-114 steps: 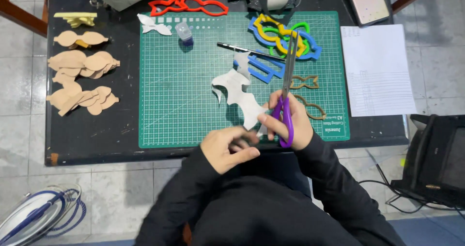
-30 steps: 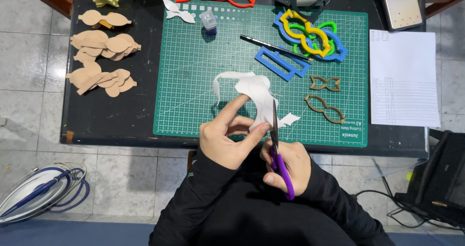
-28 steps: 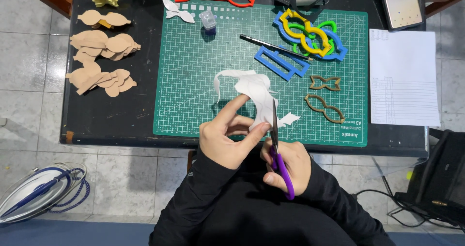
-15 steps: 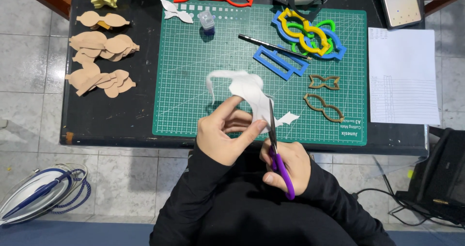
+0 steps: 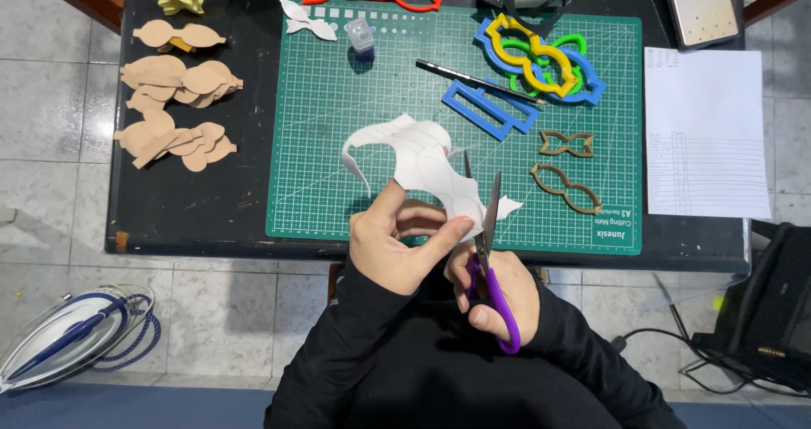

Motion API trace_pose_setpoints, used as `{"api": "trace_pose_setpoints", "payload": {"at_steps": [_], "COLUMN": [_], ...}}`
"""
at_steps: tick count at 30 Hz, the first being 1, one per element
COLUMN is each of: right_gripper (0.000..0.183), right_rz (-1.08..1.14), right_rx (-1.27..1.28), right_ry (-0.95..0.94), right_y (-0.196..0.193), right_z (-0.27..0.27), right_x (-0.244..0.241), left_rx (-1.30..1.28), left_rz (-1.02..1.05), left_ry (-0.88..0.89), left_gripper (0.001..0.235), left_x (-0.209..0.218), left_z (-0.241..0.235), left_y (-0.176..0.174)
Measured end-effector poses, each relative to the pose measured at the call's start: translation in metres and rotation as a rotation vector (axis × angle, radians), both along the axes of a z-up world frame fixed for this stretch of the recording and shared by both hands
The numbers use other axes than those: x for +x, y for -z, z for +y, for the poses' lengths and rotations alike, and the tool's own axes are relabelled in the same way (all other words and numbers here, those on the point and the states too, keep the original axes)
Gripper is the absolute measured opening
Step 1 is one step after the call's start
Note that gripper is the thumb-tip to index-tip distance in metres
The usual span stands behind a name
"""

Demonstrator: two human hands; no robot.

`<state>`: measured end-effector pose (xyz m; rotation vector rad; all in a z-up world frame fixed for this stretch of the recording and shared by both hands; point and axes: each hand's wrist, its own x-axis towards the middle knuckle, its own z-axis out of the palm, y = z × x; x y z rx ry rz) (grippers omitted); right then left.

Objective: Cutting out patterns from a white material using scissors for craft assembly.

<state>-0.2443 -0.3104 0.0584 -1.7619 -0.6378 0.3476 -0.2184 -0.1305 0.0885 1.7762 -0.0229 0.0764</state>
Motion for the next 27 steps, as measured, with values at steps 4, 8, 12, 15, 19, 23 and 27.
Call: {"api": "trace_pose_setpoints", "payload": {"at_steps": [4,8,12,15,19,23,27], "right_gripper": [0.066,0.064,0.063,0.062,0.06,0.057,0.057], "right_rz": [0.006,0.035,0.04,0.025,0.017,0.028,-0.013], "right_rx": [0.015,0.033,0.044,0.024,0.018,0.028,-0.025], "right_ry": [0.011,0.022,0.046,0.051,0.048,0.035,0.034], "right_y": [-0.005,-0.007,-0.008,-0.01,-0.011,-0.009,-0.006], "right_z": [0.003,0.003,0.004,0.003,-0.001,-0.004,-0.007], "right_x": [-0.001,-0.002,-0.004,-0.004,-0.003,-0.004,-0.004], "left_rx": [-0.016,-0.058,-0.095,-0.111,-0.122,-0.097,-0.087], "left_rz": [0.003,0.028,0.104,0.133,0.127,0.108,0.105], "left_ry": [-0.027,-0.025,-0.017,-0.03,-0.018,0.005,0.021], "left_gripper": [0.056,0.061,0.062,0.066,0.061,0.059,0.06], "left_x": [-0.001,-0.001,0.0,0.001,0.001,0.002,0.002], "left_z": [-0.003,-0.003,-0.002,-0.002,-0.001,0.002,0.004], "left_y": [0.005,0.005,0.002,0.002,0.002,-0.001,-0.003]}}
